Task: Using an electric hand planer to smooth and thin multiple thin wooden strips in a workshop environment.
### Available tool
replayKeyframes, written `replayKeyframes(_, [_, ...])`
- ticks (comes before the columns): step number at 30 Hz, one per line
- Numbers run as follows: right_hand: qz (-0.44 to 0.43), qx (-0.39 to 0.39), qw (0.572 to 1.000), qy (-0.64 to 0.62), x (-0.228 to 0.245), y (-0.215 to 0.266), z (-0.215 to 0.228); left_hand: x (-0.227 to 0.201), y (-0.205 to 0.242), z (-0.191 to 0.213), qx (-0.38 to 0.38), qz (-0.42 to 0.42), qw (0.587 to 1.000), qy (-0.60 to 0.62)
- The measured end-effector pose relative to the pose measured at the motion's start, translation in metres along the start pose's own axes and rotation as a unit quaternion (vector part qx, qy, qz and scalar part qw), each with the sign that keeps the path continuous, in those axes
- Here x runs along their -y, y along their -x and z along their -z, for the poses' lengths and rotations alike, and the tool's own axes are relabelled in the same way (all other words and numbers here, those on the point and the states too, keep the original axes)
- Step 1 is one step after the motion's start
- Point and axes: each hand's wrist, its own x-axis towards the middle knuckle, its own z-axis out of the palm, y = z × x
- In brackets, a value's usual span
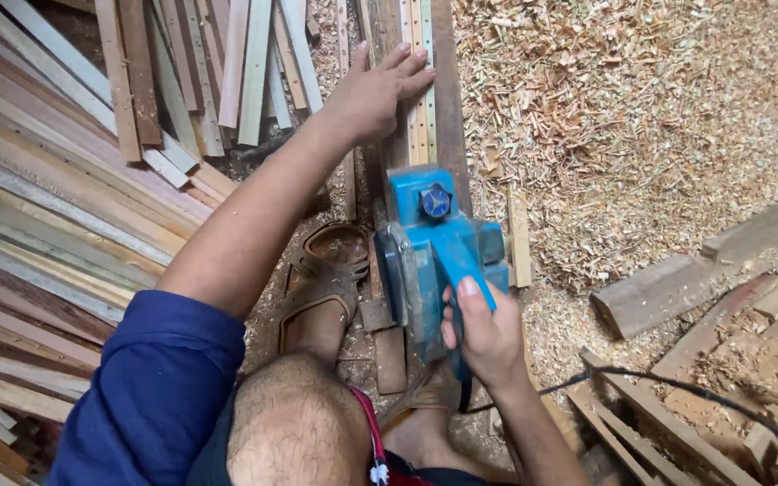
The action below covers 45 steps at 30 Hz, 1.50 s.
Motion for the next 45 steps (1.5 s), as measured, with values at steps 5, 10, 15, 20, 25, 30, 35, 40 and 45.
replayKeyframes(5, [0.042, -0.005, 0.999, 0.028, 0.032, -0.062, -0.016, 0.024, 0.01, 0.01, -0.14, 0.03, 0.984, 0.109])
replayKeyframes(10, [0.075, -0.014, 0.995, 0.07, 0.083, -0.137, -0.037, 0.051, 0.027, 0.012, -0.249, 0.054, 0.957, 0.135])
replayKeyframes(15, [0.055, -0.086, 0.994, 0.04, 0.147, -0.187, -0.063, 0.061, 0.025, 0.013, -0.235, 0.113, 0.952, 0.162])
replayKeyframes(20, [0.027, -0.063, 0.995, -0.067, 0.109, -0.103, -0.018, 0.054, -0.028, 0.029, -0.218, 0.131, 0.966, 0.038])
replayKeyframes(25, [0.015, -0.048, 0.988, -0.146, 0.041, -0.016, 0.039, 0.014, -0.066, 0.002, -0.082, -0.011, 0.986, -0.145])
replayKeyframes(30, [-0.075, -0.144, 0.98, -0.119, 0.016, 0.017, 0.06, -0.023, -0.025, -0.036, -0.092, -0.007, 0.987, -0.132])
replayKeyframes(35, [-0.036, -0.12, 0.975, -0.181, 0.001, 0.01, 0.07, -0.049, 0.013, -0.043, -0.059, 0.014, 0.989, -0.135])
replayKeyframes(40, [-0.037, -0.14, 0.974, -0.174, 0.002, 0.009, 0.071, -0.049, -0.007, -0.037, -0.053, 0.047, 0.985, -0.16])
replayKeyframes(45, [-0.056, -0.142, 0.969, -0.194, -0.004, 0.003, 0.078, -0.051, -0.015, -0.047, -0.056, 0.038, 0.977, -0.201])
